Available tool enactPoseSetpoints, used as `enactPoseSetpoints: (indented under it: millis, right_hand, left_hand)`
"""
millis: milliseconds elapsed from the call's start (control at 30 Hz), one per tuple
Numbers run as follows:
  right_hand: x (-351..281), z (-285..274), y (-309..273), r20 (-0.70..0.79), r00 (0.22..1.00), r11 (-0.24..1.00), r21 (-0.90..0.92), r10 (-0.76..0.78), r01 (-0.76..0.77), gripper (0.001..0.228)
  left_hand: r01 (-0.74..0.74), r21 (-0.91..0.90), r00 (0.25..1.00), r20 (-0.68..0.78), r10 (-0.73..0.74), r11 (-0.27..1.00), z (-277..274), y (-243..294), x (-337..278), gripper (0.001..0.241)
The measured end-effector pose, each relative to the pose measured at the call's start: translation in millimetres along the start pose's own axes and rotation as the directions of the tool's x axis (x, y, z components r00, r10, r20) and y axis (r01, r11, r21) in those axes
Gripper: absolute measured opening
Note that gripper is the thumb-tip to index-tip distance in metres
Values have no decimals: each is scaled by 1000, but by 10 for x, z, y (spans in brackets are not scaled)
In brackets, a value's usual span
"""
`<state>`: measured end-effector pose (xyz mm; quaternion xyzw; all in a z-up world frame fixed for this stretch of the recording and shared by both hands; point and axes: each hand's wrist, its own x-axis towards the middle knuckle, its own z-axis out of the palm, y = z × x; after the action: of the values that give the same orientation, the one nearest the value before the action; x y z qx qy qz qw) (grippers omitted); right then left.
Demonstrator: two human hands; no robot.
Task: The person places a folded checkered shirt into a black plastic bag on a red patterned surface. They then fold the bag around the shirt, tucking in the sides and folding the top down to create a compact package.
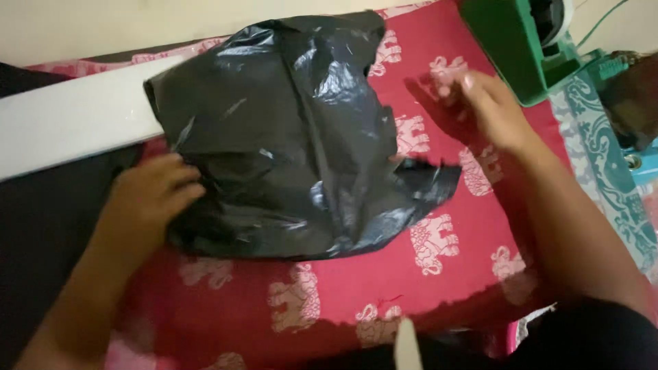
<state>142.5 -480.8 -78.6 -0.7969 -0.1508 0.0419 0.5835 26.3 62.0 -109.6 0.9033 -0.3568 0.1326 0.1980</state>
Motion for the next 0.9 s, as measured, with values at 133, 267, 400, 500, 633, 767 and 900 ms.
enactPoseSetpoints:
  millis: [133,267,400,500,633,767,900]
  right_hand:
    - [-399,150,-164,75,994,946,-318,83,-55,50]
    - [-725,322,-615,422,905,864,-474,56,167,90]
    - [-790,258,-523,500,850,913,-404,165,61,77]
    - [-797,151,-403,446,854,886,-463,266,-34,58]
    - [-743,110,-343,556,831,958,-257,37,129,16]
    - [-799,163,-396,560,823,984,-178,101,1,9]
    - [-826,87,-285,454,799,867,-472,394,-159,29]
  left_hand:
    - [448,-66,891,-47,-452,891,59,-204,-377,37]
    - [335,256,934,-221,-282,907,-300,338,-391,50]
    - [746,-399,637,193,-746,533,-347,236,-520,77]
    - [778,-319,628,370,-684,541,-597,464,-280,125]
    - [772,-186,619,439,-651,608,-642,480,-279,112]
    - [782,-154,603,430,-672,604,-649,459,-350,99]
    - [746,-271,666,271,-696,608,-611,491,-375,95]
